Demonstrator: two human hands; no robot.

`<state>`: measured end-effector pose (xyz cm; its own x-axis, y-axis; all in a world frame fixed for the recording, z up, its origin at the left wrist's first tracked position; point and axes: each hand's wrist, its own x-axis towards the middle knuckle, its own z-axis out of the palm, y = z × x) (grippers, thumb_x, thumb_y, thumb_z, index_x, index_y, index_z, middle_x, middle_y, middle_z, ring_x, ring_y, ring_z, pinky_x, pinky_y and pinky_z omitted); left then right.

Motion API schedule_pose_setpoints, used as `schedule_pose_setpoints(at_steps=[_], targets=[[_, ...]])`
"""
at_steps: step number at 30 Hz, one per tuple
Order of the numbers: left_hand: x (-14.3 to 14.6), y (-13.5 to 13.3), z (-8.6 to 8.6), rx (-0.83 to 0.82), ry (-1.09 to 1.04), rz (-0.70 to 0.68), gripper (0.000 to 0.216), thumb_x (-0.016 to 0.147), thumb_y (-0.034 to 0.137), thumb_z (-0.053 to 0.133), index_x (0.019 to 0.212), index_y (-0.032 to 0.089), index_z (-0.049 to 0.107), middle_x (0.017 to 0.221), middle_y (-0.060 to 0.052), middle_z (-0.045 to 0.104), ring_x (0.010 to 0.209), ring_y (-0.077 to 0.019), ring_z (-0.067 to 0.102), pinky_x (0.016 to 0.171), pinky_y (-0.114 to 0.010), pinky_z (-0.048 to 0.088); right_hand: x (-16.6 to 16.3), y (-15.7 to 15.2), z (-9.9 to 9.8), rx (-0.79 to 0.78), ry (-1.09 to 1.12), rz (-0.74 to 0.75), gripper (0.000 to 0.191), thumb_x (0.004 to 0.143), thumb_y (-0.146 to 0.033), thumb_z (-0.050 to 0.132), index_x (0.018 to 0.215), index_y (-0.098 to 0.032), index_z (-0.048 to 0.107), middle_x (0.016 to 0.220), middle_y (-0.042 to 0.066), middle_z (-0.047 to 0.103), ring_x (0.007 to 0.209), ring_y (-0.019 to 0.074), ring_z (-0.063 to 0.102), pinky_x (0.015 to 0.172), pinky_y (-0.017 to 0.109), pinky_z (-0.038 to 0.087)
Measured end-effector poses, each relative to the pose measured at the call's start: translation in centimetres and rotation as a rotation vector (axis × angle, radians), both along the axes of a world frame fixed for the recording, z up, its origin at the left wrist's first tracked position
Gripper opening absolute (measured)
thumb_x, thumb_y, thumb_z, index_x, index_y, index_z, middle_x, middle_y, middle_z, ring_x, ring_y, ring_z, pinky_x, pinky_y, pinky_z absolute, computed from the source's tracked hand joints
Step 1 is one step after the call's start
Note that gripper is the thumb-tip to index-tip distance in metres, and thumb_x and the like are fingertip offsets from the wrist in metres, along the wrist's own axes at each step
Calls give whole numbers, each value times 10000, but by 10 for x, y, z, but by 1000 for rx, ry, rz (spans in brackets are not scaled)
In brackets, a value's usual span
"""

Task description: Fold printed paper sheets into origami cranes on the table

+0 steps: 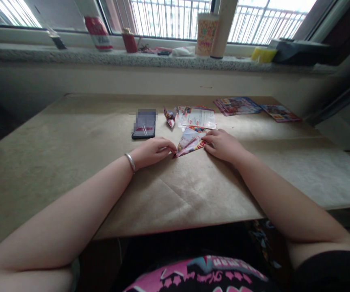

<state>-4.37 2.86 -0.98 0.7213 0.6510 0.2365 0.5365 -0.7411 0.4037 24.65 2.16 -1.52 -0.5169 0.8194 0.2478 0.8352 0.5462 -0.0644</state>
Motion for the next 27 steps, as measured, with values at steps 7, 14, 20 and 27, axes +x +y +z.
schedule_pose_setpoints(at_steps=[7, 14, 20, 27], targets=[[5, 7, -10, 153, 36, -24, 338, 902, 295, 474, 1180, 194, 638, 1286, -94, 588, 1209, -219, 512, 1068, -403, 397, -19, -3, -4, -36, 85, 70, 419, 891, -335, 507, 1258, -160, 603, 1246, 121, 628, 1166, 281, 515, 1015, 441, 414], [9, 6, -13, 176, 261, 41, 544, 927, 442, 449, 1424, 223, 415, 1529, -92, 335, 1423, -277, 247, 1159, -478, 238, -25, 3, -11, -158, 343, 90, 453, 860, -280, 541, 1299, -169, 551, 1303, 127, 596, 1209, 250, 527, 1042, 443, 408], [12, 5, -13, 122, 335, 53, 490, 970, 382, 333, 1421, 208, 409, 1524, -74, 353, 1418, -245, 267, 1167, -451, 216, -28, 2, -11, -324, 602, 114, 501, 862, -261, 540, 1352, -174, 487, 1222, 111, 641, 1092, 193, 601, 983, 384, 466], [17, -1, -15, 212, 327, 188, 429, 958, 298, 341, 1354, 245, 498, 1461, -67, 446, 1349, -297, 370, 1130, -590, 203, -26, 4, -11, -344, 690, 93, 319, 919, -375, 457, 1067, -192, 672, 1108, 78, 680, 957, 196, 624, 864, 368, 506]])
